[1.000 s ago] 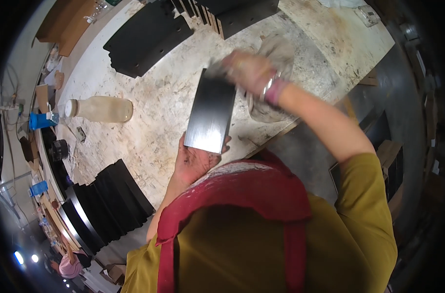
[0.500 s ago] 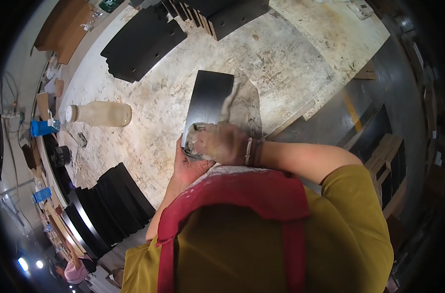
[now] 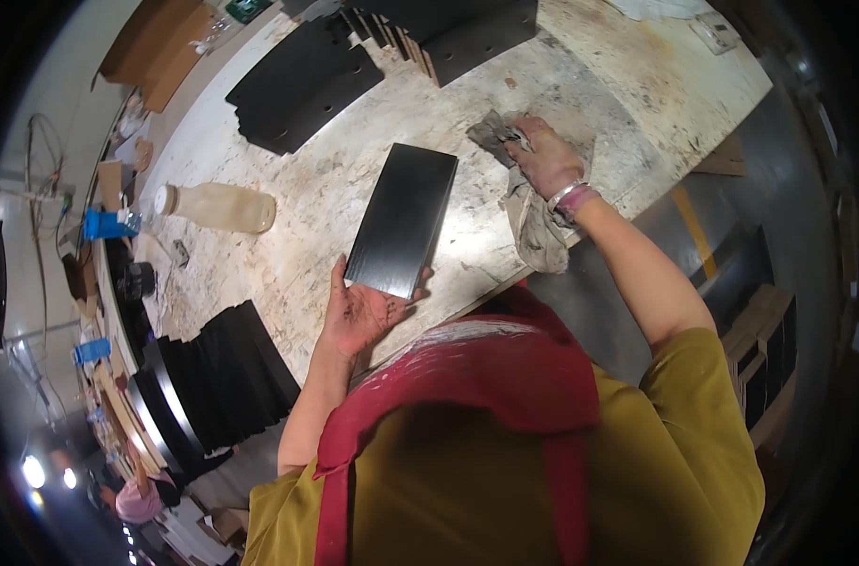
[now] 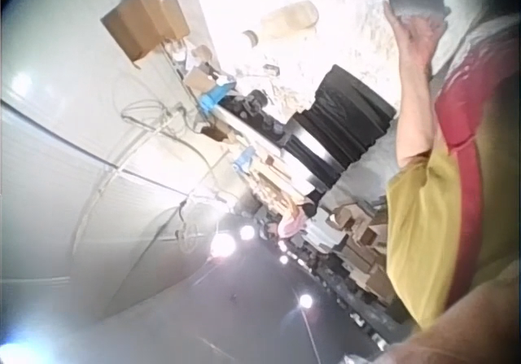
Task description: The person cleans black rectangular furniture panels by hand using a cloth. The person pours liquid from a bottle onto the cloth, wipes the surface of the panels, and stacks them.
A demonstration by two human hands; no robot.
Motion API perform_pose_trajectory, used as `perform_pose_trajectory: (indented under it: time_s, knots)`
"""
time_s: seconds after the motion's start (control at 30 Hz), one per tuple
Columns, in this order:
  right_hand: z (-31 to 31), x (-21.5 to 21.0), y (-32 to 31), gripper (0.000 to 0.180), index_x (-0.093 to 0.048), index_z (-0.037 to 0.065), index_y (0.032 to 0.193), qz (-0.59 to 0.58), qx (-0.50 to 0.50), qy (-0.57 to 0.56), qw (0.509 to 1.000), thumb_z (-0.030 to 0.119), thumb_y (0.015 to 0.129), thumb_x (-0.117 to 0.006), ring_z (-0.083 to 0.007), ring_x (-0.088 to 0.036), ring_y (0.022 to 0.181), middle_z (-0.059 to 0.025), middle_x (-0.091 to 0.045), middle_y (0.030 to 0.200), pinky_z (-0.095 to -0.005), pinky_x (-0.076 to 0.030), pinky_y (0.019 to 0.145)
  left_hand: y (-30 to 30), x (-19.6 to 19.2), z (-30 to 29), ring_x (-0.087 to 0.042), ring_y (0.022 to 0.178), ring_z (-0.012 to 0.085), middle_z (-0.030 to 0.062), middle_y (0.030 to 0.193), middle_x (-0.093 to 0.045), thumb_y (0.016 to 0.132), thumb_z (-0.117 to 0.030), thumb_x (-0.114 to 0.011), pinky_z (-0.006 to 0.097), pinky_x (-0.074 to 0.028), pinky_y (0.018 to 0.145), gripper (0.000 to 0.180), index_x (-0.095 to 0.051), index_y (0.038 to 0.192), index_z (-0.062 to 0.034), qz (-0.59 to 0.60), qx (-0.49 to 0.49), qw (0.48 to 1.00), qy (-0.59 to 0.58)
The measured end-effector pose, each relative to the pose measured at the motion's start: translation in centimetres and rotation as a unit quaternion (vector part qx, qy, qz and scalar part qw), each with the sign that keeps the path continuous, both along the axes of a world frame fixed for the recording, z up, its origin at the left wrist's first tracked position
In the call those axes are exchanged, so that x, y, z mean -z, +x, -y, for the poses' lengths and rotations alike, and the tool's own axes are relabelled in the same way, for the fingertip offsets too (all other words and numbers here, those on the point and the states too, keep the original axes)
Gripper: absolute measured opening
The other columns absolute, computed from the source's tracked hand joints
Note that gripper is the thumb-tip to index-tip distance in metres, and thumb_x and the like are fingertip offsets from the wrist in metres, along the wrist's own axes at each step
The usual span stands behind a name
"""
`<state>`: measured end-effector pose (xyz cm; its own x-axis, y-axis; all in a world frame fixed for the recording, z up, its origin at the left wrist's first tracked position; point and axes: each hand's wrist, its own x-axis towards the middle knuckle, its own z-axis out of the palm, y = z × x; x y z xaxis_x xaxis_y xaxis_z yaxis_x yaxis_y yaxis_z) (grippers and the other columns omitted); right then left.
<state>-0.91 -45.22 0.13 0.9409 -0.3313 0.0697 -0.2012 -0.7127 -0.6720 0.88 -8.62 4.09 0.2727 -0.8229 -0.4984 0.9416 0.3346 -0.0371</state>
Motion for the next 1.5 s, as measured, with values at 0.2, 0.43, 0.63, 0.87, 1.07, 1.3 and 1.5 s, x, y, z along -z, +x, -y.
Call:
perform_pose_trajectory:
  time_s: [0.2,0.43,0.63,0.87,1.07,1.3,1.5]
  knots:
    - [-0.6,-1.1,-0.4,0.038,-0.055,0.009,0.122,0.021,-0.015,-0.012,1.000,0.025,0.088,-0.060,-0.0379,-0.053,0.114,-0.0201,-0.053,0.126,-0.0396,-0.043,0.097,0.4,-1.5,-0.4,-0.067,0.079,0.0332,0.0205,0.100,-0.067,0.094,-0.054,-0.047,0.043,-0.055,0.077,0.064,-0.048,0.129,0.0001,0.313,0.037,0.863,0.396]
    - [0.4,0.4,-0.8,0.039,-0.055,0.008,0.120,0.054,-0.022,-0.050,0.997,0.026,0.087,-0.061,-0.0353,-0.056,0.109,-0.0184,-0.056,0.121,-0.0405,-0.046,0.091,3.3,-4.0,1.9,-0.062,0.092,0.0353,0.0249,0.103,-0.063,0.083,-0.031,-0.070,0.039,-0.050,0.079,0.050,-0.059,0.117,0.0043,0.639,-0.006,0.425,0.641]
    - [0.1,0.7,-0.2,0.041,-0.054,0.008,0.124,0.058,-0.064,-0.033,0.996,0.024,0.087,-0.060,-0.0353,-0.052,0.117,-0.0190,-0.055,0.124,-0.0392,-0.042,0.098,2.5,2.1,9.3,-0.034,0.133,0.0345,0.0201,0.143,-0.037,0.073,-0.050,-0.073,0.059,-0.024,0.106,0.091,-0.034,0.143,-0.0071,0.662,0.133,0.234,0.699]
    - [2.2,3.4,-0.5,0.043,-0.052,0.003,0.128,0.091,-0.084,-0.058,0.991,0.017,0.088,-0.060,-0.0357,-0.050,0.120,-0.0180,-0.054,0.129,-0.0412,-0.038,0.103,3.8,1.9,9.1,-0.025,0.137,0.0419,0.0193,0.147,-0.032,0.074,-0.049,-0.071,0.066,-0.015,0.107,0.086,-0.033,0.145,-0.0173,0.695,0.145,0.297,0.639]
    - [1.0,2.4,-0.2,0.041,-0.052,0.008,0.127,0.075,-0.091,-0.049,0.992,0.017,0.088,-0.059,-0.0362,-0.051,0.115,-0.0177,-0.053,0.125,-0.0392,-0.040,0.100,3.9,2.4,5.9,-0.026,0.137,0.0407,0.0204,0.146,-0.031,0.074,-0.032,-0.070,0.064,-0.021,0.106,0.081,-0.033,0.144,-0.0143,0.729,0.124,0.294,0.606]
    - [1.5,2.2,0.1,0.043,-0.052,0.001,0.127,0.035,-0.118,-0.021,0.992,0.016,0.088,-0.060,-0.0372,-0.047,0.122,-0.0208,-0.052,0.129,-0.0409,-0.034,0.105,0.7,0.3,7.7,-0.039,0.123,0.0421,0.0258,0.132,-0.042,0.064,-0.044,-0.077,0.051,-0.031,0.105,0.086,-0.045,0.136,-0.0103,0.704,0.096,0.257,0.656]
    - [2.1,4.5,-0.3,0.041,-0.052,0.002,0.125,0.090,-0.113,0.000,0.990,0.019,0.089,-0.059,-0.0365,-0.049,0.119,-0.0196,-0.054,0.126,-0.0397,-0.036,0.103,-2.2,-8.5,-3.5,-0.054,0.106,0.0382,0.0202,0.114,-0.057,0.063,-0.035,-0.080,0.047,-0.043,0.091,0.065,-0.059,0.120,-0.0102,0.616,-0.023,0.107,0.780]
